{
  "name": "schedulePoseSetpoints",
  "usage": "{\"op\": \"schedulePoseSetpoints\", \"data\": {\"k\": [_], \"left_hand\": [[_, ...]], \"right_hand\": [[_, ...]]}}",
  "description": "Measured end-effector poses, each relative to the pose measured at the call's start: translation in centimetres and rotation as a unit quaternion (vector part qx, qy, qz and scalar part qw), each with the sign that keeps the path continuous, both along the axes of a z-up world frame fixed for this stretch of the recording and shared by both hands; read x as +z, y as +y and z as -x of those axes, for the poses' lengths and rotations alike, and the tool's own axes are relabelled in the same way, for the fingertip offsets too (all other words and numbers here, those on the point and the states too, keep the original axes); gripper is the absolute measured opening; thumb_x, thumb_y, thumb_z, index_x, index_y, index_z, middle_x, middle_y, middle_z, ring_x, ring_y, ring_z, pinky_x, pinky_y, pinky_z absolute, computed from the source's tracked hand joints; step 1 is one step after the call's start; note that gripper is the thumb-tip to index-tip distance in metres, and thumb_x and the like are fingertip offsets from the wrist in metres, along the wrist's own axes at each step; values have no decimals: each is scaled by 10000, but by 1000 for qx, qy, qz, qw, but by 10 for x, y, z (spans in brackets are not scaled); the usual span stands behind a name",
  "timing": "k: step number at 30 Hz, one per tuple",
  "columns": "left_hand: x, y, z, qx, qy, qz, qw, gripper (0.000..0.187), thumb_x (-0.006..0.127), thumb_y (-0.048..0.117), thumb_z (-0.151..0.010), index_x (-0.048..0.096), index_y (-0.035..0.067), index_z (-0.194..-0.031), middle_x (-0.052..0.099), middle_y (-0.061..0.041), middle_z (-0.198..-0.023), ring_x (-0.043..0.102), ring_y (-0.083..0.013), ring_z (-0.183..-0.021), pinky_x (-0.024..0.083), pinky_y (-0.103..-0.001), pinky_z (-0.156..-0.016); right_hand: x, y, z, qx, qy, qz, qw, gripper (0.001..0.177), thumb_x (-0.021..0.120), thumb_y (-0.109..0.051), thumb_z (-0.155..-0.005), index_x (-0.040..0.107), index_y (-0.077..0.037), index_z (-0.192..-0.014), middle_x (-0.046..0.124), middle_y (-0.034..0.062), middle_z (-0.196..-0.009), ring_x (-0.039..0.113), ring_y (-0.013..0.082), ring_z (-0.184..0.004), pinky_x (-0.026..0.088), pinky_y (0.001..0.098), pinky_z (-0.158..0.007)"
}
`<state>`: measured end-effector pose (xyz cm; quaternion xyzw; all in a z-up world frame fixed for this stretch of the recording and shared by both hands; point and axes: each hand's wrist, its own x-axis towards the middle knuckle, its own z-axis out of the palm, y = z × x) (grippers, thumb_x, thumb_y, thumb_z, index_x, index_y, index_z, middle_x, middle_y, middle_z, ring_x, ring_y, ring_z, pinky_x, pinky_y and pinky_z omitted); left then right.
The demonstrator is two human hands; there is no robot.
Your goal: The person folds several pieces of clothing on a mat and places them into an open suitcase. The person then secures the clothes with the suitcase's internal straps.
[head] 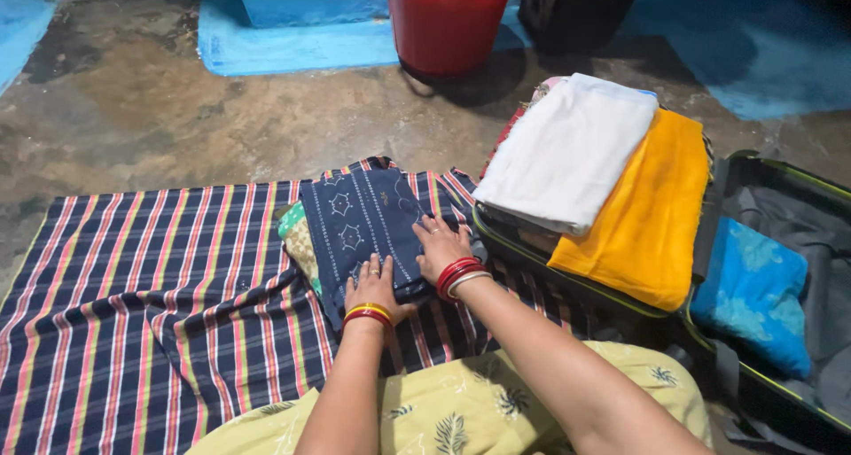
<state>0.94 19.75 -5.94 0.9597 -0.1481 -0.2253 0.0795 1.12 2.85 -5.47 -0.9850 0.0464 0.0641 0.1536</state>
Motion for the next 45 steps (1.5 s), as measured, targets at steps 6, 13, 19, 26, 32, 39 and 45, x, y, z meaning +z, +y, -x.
{"op": "schedulePoseSetpoints", "data": {"k": [6, 13, 19, 26, 32, 39, 45], "left_hand": [[-46, 16, -38, 240, -214, 140, 936, 811, 810, 529, -802, 495, 159, -1452, 565, -144, -1507, 511, -357, -1405, 417, -487, -1123], [-73, 55, -67, 434, -36, 252, 864, 1026, 908, 491, -671, 467, -40, -1430, 644, -296, -1298, 636, -447, -1203, 482, -447, -1061], [-78, 39, -75, 401, 9, 359, 843, 884, 907, 416, -639, 588, -71, -1305, 697, -276, -1249, 705, -396, -1139, 528, -412, -1031], [-62, 19, -73, 407, -57, 336, 848, 870, 930, 341, -653, 530, -36, -1328, 671, -275, -1216, 668, -428, -1120, 518, -461, -995], [-18, -29, -40, 301, -142, 251, 909, 726, 817, 266, -769, 507, 102, -1405, 661, -208, -1262, 655, -427, -1144, 524, -519, -960], [-18, -48, -36, 305, -84, 318, 894, 838, 738, 146, -759, 382, 169, -1518, 571, -212, -1373, 628, -446, -1135, 511, -501, -954], [-40, -17, -85, 375, 11, 531, 760, 714, 757, -68, -649, 575, 33, -1332, 731, -161, -1199, 704, -334, -1102, 523, -391, -991]], "right_hand": [[-20, 7, -10, -20, 48, -44, 998, 728, 702, -310, -899, 390, -179, -1544, 268, 84, -1664, 170, 269, -1561, 156, 612, -1230], [-31, 6, -15, -45, 73, -89, 992, 741, 690, -345, -900, 371, -224, -1557, 244, 86, -1679, 184, 284, -1561, 194, 612, -1215], [-37, 6, -14, -57, 86, -96, 990, 747, 697, -372, -890, 389, -227, -1555, 266, 102, -1671, 250, 296, -1543, 270, 582, -1202], [-50, -2, -16, -62, 93, -108, 988, 727, 703, -390, -885, 426, -222, -1536, 287, 105, -1661, 290, 282, -1530, 297, 509, -1209], [-80, -17, -25, 8, -12, -147, 989, 803, 753, -309, -848, 379, -118, -1532, 376, 240, -1580, 380, 364, -1468, 318, 413, -1208], [-93, -25, -27, 14, -15, -152, 988, 734, 713, -259, -883, 418, -174, -1550, 397, 281, -1549, 418, 403, -1429, 361, 422, -1172], [-63, -31, -29, -43, -32, -236, 970, 815, 751, -451, -833, 438, -113, -1506, 498, 194, -1531, 488, 333, -1413, 383, 391, -1158]]}}
